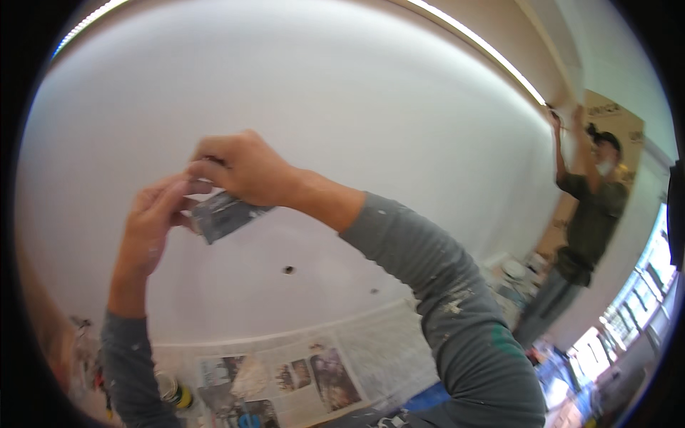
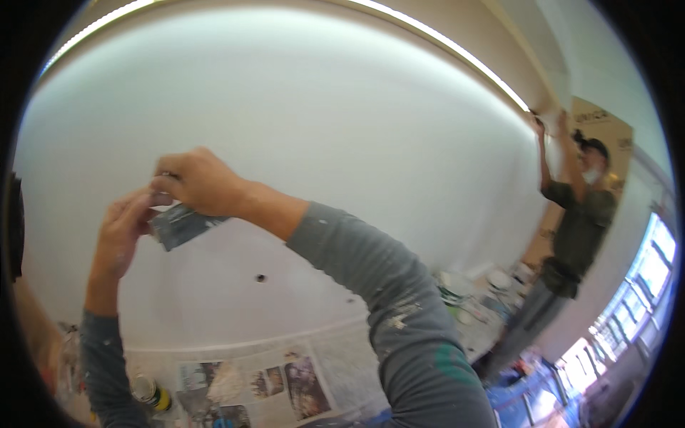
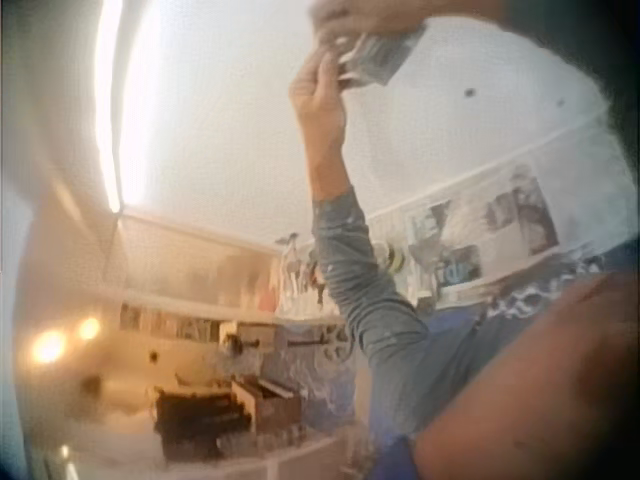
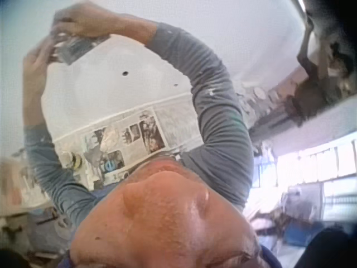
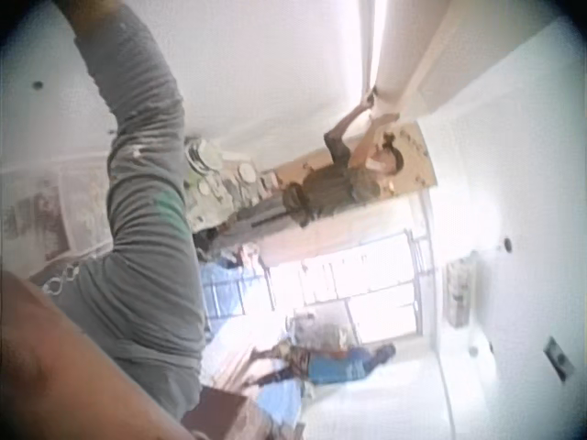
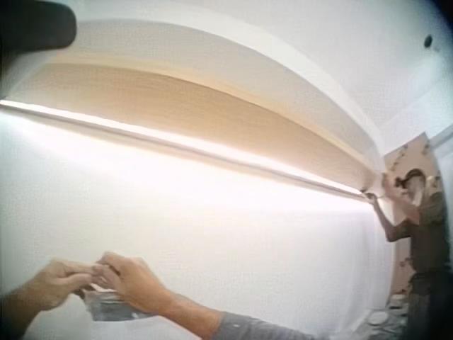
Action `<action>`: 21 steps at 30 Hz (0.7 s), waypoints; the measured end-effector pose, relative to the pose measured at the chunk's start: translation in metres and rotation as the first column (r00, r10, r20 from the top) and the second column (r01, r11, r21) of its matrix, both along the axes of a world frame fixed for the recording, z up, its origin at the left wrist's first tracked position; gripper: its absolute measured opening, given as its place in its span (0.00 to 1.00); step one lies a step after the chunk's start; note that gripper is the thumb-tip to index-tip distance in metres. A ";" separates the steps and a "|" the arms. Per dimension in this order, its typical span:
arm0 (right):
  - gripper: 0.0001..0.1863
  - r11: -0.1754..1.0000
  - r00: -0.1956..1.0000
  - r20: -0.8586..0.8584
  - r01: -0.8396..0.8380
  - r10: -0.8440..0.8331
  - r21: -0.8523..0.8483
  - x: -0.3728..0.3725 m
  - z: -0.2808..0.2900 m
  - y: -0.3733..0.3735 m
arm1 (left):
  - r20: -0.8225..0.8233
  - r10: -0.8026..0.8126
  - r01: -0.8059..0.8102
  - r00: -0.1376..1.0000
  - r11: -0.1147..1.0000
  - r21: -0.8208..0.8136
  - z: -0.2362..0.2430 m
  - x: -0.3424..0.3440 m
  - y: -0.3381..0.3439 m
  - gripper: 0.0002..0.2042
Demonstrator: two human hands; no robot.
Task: The person installs a curved LED light strip into a ceiling recess. They use a sanding block to smooth the edge of the recess and a small metal tool to press the strip into place. Another person assists by holding a large cardboard sheet nearby.
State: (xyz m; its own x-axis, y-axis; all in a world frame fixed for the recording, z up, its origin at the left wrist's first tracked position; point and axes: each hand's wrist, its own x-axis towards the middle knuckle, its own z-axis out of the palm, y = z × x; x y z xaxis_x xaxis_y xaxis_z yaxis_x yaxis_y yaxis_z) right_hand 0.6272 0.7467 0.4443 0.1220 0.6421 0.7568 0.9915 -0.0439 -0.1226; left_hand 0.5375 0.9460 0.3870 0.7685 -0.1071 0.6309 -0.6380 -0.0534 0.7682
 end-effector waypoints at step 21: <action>0.15 0.852 0.816 0.408 0.502 -0.410 -0.148 -0.032 -0.045 -0.207 | 0.059 0.046 -0.056 0.997 0.984 0.170 -0.062 0.036 -0.098 0.14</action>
